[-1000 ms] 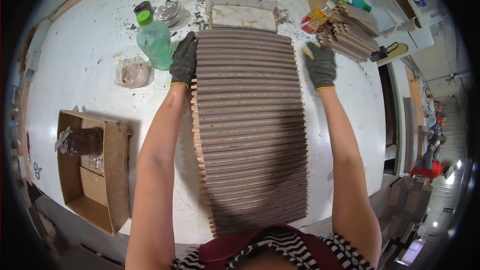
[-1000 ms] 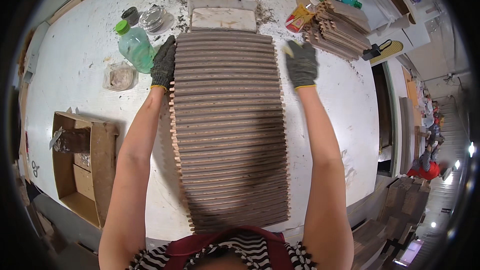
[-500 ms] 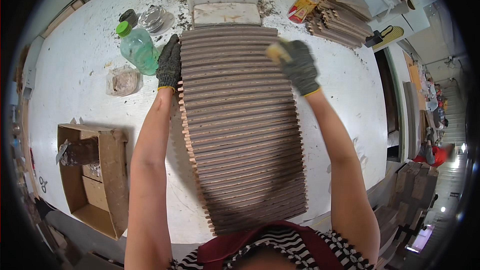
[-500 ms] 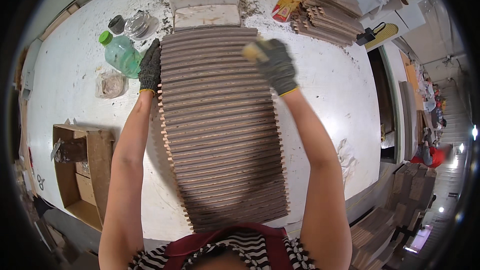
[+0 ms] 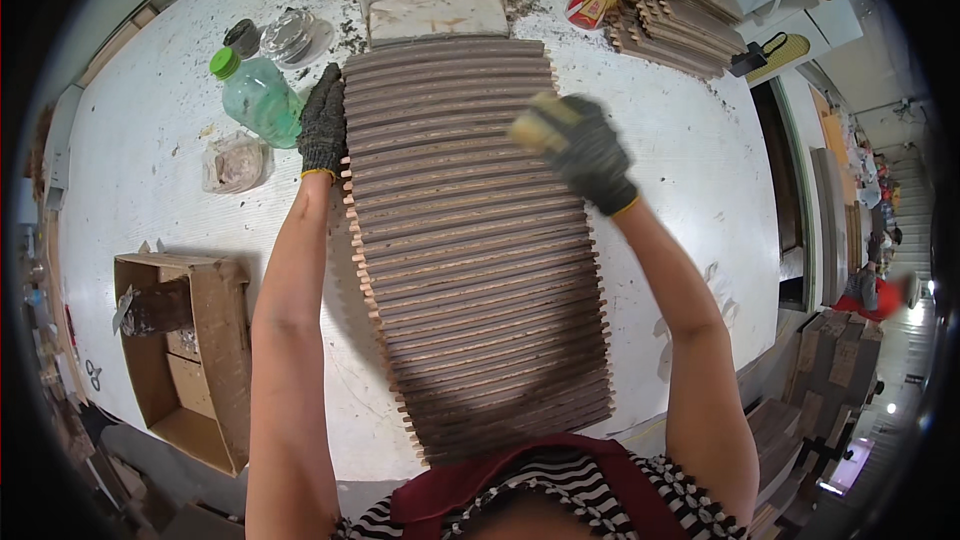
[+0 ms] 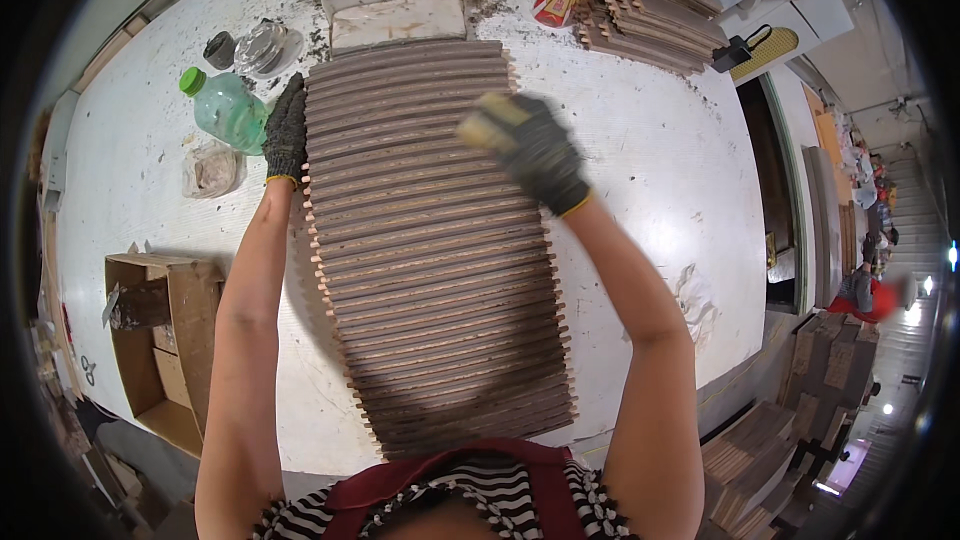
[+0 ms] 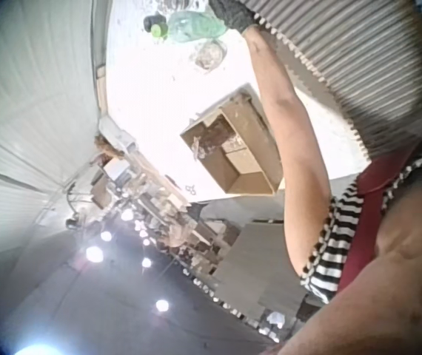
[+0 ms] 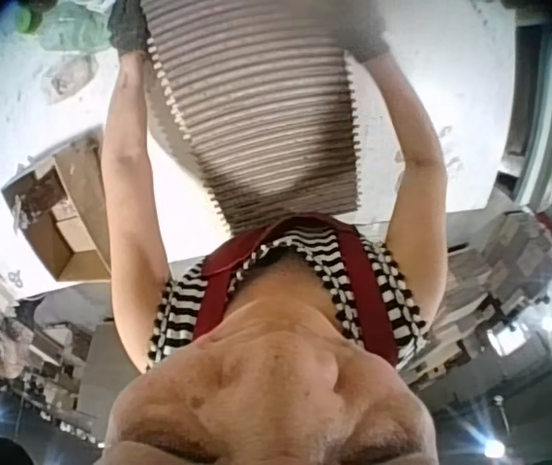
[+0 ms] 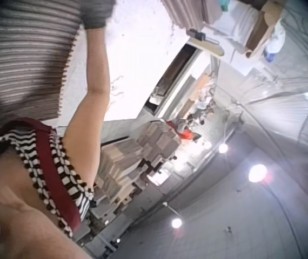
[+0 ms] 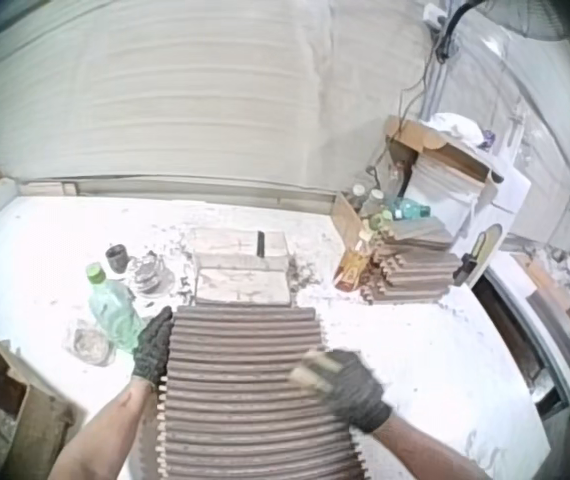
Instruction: The recorder cleans and inspects a slatted wooden mat using a wet sponge and a white cloth on a workbench.
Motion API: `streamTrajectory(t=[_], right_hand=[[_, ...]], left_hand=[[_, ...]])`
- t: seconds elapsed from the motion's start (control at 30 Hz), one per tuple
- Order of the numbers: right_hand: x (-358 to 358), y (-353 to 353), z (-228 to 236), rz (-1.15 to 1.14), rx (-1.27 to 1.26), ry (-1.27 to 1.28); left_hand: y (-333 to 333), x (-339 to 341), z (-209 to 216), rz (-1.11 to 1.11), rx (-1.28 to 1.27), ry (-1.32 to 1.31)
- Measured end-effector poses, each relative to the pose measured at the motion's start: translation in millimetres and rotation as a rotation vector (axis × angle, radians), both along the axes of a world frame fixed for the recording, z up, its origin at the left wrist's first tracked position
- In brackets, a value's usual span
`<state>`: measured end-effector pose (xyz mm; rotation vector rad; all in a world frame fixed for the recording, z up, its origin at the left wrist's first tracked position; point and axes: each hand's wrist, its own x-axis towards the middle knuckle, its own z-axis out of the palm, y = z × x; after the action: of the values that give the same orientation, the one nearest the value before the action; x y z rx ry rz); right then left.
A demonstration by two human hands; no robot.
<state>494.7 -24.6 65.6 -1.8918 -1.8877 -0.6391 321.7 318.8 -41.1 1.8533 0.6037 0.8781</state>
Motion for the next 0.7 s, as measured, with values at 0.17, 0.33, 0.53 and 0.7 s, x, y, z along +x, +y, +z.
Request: streamTrajectory(t=[0.17, 0.33, 0.53, 0.7], right_hand=[[31.8, -37.0, 3.0, -0.550, 0.014, 0.262], [-139.7, 25.8, 32.3, 0.283, -0.391, 0.446], [-39.1, 71.7, 1.4, 0.214, -0.079, -0.067], [20.2, 58.8, 4.3, -0.452, -0.103, 0.311]], left_hand=[[-5.2, -1.6, 0.7, 0.027, -0.054, 0.000], [0.6, -7.1, -0.4, 0.024, -0.017, 0.017], [-2.9, -5.3, -0.1, -0.019, -0.041, 0.010], [-0.4, 3.1, -10.5, -0.012, 0.046, 0.013]])
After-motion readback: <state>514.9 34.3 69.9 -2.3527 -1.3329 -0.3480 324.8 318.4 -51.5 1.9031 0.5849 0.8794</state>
